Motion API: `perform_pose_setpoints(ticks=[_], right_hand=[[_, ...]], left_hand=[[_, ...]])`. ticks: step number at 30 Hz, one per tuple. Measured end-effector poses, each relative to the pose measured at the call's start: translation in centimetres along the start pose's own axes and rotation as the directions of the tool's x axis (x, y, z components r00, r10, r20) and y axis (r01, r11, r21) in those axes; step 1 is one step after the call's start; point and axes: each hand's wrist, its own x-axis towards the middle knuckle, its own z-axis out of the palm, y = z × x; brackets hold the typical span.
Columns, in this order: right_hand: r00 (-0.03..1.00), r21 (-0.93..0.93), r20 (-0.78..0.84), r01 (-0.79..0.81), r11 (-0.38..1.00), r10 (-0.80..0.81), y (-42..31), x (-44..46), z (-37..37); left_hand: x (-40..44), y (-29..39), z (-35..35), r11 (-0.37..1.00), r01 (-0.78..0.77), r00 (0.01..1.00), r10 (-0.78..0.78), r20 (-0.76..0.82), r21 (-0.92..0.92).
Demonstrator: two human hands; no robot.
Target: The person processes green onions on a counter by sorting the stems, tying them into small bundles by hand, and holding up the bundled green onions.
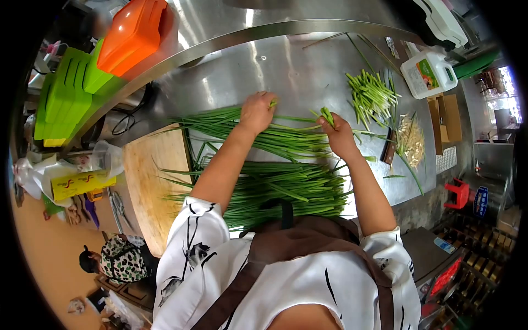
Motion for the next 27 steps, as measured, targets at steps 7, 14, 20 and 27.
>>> perform_pose_setpoints(ticks=[7, 14, 20, 27], right_hand=[[0.856, -0.758, 0.231, 0.456, 0.467, -0.462, 3.1, 2.8, 1.6], [0.843, -0.77, 0.261, 0.476, 0.426, -0.47, 1.9, 3.2, 1.3], [0.844, -0.774, 0.249, 0.468, 0.427, -0.474, 0.4, 1.3, 2.3], [0.999, -0.327, 0.037, 0.0, 0.945, 0.013, -0.7, -1.5, 4.5]], left_hand=[[-0.8, 2.6, 0.7, 0.984, 0.041, 0.969, 0.002, 0.246, -0.171], [-1.8, 3.0, 1.1, 0.991, -0.078, 0.938, 0.11, 0.329, -0.106], [-1.5, 3.1, 1.0, 0.98, -0.178, 0.94, 0.195, 0.28, -0.083], [-0.8, 2.4, 0.3, 0.999, 0.034, 0.998, -0.035, 0.059, 0.022]])
